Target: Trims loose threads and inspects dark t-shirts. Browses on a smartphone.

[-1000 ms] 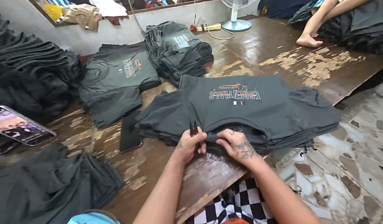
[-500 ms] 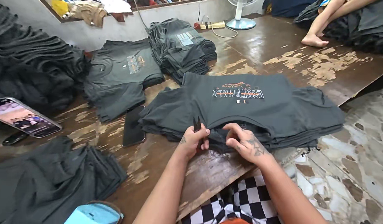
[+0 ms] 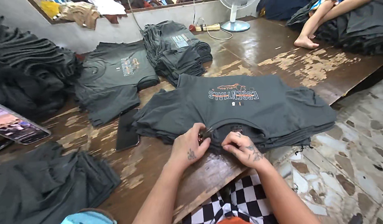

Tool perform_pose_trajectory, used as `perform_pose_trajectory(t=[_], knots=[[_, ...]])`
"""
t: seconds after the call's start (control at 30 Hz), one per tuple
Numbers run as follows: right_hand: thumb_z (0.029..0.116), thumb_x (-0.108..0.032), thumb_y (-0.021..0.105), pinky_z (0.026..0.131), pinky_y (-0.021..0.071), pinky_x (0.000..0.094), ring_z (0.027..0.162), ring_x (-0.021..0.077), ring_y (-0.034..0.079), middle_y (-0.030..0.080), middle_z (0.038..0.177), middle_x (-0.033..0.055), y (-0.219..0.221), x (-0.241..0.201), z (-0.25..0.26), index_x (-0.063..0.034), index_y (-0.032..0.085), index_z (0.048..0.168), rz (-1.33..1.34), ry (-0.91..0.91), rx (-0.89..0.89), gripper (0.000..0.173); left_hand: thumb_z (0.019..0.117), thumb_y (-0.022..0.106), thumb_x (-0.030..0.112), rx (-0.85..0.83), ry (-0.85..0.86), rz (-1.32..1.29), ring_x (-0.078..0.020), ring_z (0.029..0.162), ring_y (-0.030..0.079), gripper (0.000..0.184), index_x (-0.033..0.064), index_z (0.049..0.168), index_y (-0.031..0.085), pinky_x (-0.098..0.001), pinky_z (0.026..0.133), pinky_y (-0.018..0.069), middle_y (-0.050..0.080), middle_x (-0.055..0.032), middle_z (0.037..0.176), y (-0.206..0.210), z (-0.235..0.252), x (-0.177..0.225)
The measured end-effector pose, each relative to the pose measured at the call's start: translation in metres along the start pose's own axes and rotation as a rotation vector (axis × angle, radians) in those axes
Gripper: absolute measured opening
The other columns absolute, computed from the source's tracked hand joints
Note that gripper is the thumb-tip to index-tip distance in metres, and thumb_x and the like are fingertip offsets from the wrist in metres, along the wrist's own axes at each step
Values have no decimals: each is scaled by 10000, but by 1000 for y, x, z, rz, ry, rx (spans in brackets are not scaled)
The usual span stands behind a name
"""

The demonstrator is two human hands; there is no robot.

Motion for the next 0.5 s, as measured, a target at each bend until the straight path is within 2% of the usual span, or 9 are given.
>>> perform_pose_trajectory(t=[0.03,0.1,0.17,0.23,0.4,0.5], knots=[[949,-84,605,883,514,407,907,252,688,730,924,148,0,0,-3,13,739,924,18,-1,15,168,959,587,249,27,56,64,-392,910,699,449,-13,1322,618,-592,776,536,706,-214,1055,-2,-5,4],[947,-93,611,910,499,392,908,237,685,731,908,141,-1,1,-6,15,738,911,65,-4,32,171,921,626,150,111,213,107,-365,892,717,333,5,1214,689,-560,744,566,721,-184,1037,-8,-15,13],[957,-103,603,919,490,367,910,210,676,726,899,139,-3,3,-7,24,732,907,123,-6,38,188,893,656,81,133,330,151,-360,877,729,249,28,1124,734,-550,727,578,734,-168,986,-12,-20,22],[962,-109,597,920,481,350,901,190,667,715,881,138,-4,4,-8,29,721,894,167,-22,46,198,895,656,73,148,383,229,-347,800,737,202,62,1066,763,-532,651,580,735,-147,905,-10,-21,26],[957,-102,606,910,480,309,892,140,657,716,873,113,-4,4,-8,25,726,893,200,-15,86,186,877,661,73,146,397,251,-364,832,727,279,51,1144,737,-528,675,579,724,-162,945,-7,-21,29],[944,-92,620,945,440,340,902,142,657,727,874,106,0,0,-8,9,734,879,207,-42,112,166,915,633,77,165,422,253,-349,778,737,251,65,1130,763,-512,637,583,739,-152,913,-2,-21,31]])
Point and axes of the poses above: each hand's wrist, its own z-axis towards the middle knuckle, its own y-axis out of the palm, x = y × z, the point moved 4 cm from there along z, towards the middle knuckle
